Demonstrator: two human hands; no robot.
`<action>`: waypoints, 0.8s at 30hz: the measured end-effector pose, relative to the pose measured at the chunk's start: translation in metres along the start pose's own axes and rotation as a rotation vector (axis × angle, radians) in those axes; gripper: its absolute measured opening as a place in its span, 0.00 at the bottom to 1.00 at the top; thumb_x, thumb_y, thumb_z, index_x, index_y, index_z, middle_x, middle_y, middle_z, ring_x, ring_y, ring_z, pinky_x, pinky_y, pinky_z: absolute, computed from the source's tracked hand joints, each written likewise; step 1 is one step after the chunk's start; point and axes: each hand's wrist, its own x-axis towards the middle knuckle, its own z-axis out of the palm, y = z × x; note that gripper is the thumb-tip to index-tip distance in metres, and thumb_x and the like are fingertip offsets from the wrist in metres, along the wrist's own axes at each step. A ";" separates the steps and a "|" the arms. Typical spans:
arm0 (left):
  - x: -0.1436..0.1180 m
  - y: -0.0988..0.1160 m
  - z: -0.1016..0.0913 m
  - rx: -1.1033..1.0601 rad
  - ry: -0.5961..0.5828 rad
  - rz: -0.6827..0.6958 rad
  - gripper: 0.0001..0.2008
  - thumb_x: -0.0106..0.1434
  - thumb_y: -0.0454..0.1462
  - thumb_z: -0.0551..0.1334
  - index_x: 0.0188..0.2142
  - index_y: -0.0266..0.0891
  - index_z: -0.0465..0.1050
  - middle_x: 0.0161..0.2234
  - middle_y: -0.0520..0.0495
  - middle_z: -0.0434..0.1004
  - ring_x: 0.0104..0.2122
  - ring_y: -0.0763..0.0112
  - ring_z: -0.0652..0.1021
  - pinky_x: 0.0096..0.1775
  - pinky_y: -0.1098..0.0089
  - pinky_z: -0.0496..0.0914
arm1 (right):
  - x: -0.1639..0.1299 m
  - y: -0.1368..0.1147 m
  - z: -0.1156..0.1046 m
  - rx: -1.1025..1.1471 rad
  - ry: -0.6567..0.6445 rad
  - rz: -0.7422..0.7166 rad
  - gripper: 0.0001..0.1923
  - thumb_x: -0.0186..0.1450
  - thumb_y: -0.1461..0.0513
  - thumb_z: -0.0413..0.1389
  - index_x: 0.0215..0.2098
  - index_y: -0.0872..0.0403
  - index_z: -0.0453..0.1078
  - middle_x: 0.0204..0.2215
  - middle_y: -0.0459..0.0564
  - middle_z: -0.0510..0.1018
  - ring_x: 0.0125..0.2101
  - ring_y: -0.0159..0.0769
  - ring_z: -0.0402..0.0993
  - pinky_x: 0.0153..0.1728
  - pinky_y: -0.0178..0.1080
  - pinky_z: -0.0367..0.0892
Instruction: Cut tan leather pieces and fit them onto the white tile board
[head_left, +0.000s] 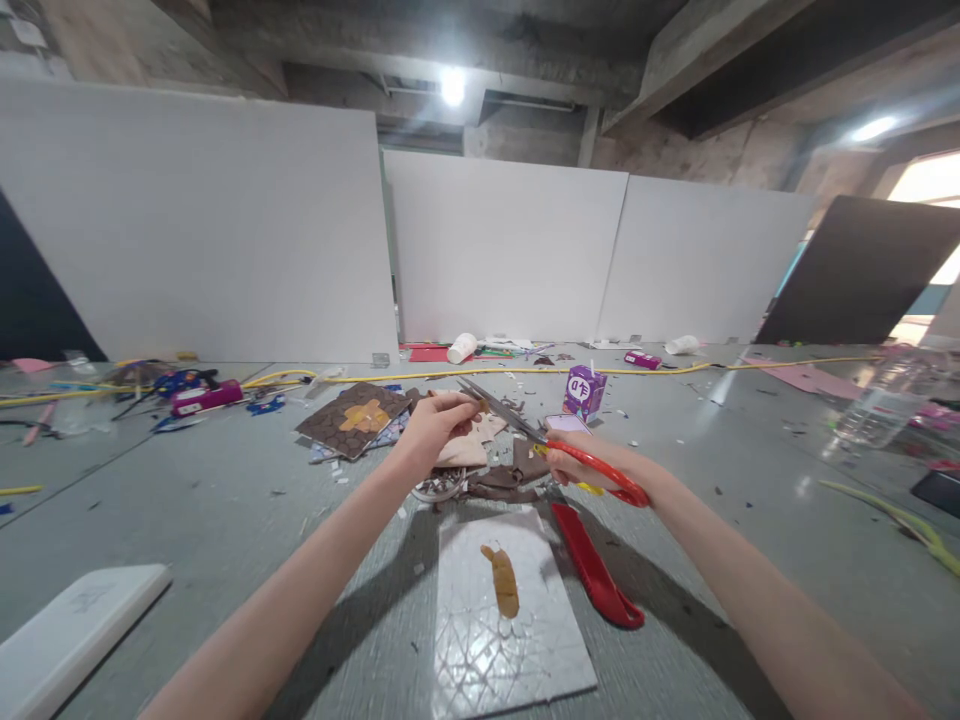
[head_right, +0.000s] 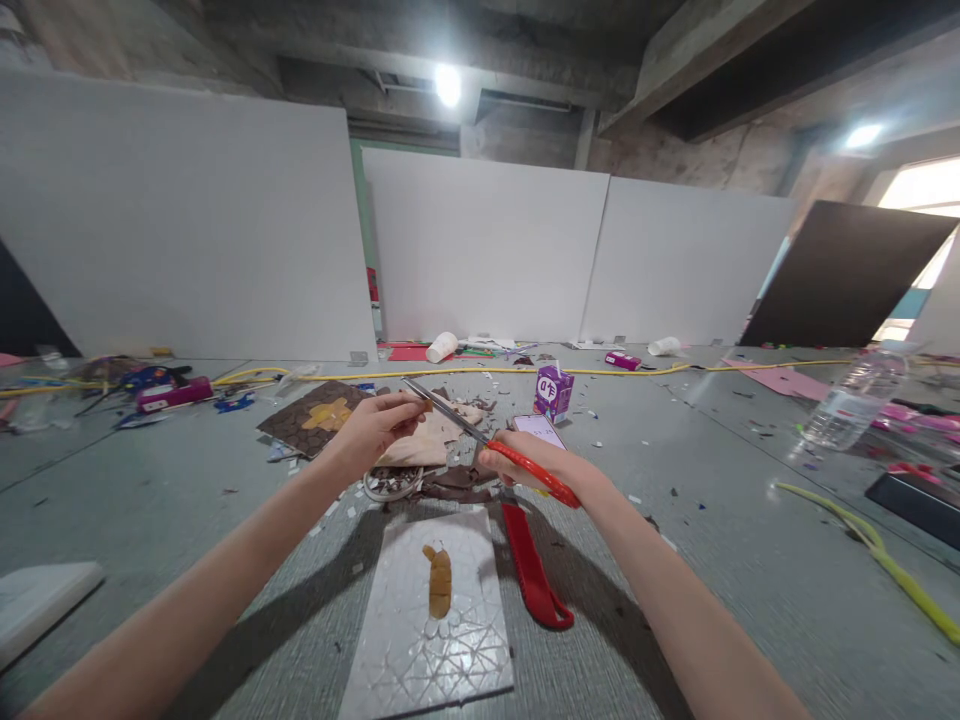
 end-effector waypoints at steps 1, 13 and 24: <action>0.000 0.000 -0.001 0.003 -0.002 -0.004 0.07 0.42 0.36 0.64 0.22 0.33 0.72 0.19 0.51 0.69 0.20 0.80 0.65 0.23 0.77 0.57 | 0.000 -0.001 -0.001 -0.012 -0.004 0.008 0.16 0.60 0.55 0.40 0.20 0.54 0.57 0.19 0.45 0.66 0.19 0.28 0.60 0.20 0.33 0.58; 0.005 0.000 -0.009 0.052 -0.057 -0.035 0.07 0.43 0.37 0.64 0.21 0.33 0.72 0.19 0.51 0.67 0.19 0.81 0.64 0.22 0.77 0.56 | -0.002 0.000 -0.004 -0.085 -0.023 0.056 0.16 0.59 0.52 0.40 0.22 0.54 0.56 0.21 0.46 0.66 0.21 0.29 0.61 0.22 0.34 0.57; 0.008 -0.005 -0.014 0.044 -0.078 -0.098 0.07 0.42 0.35 0.65 0.22 0.32 0.73 0.17 0.51 0.67 0.17 0.81 0.63 0.20 0.76 0.56 | 0.002 0.014 -0.003 -0.116 -0.020 0.039 0.15 0.57 0.51 0.45 0.24 0.54 0.57 0.18 0.45 0.65 0.19 0.30 0.60 0.20 0.33 0.55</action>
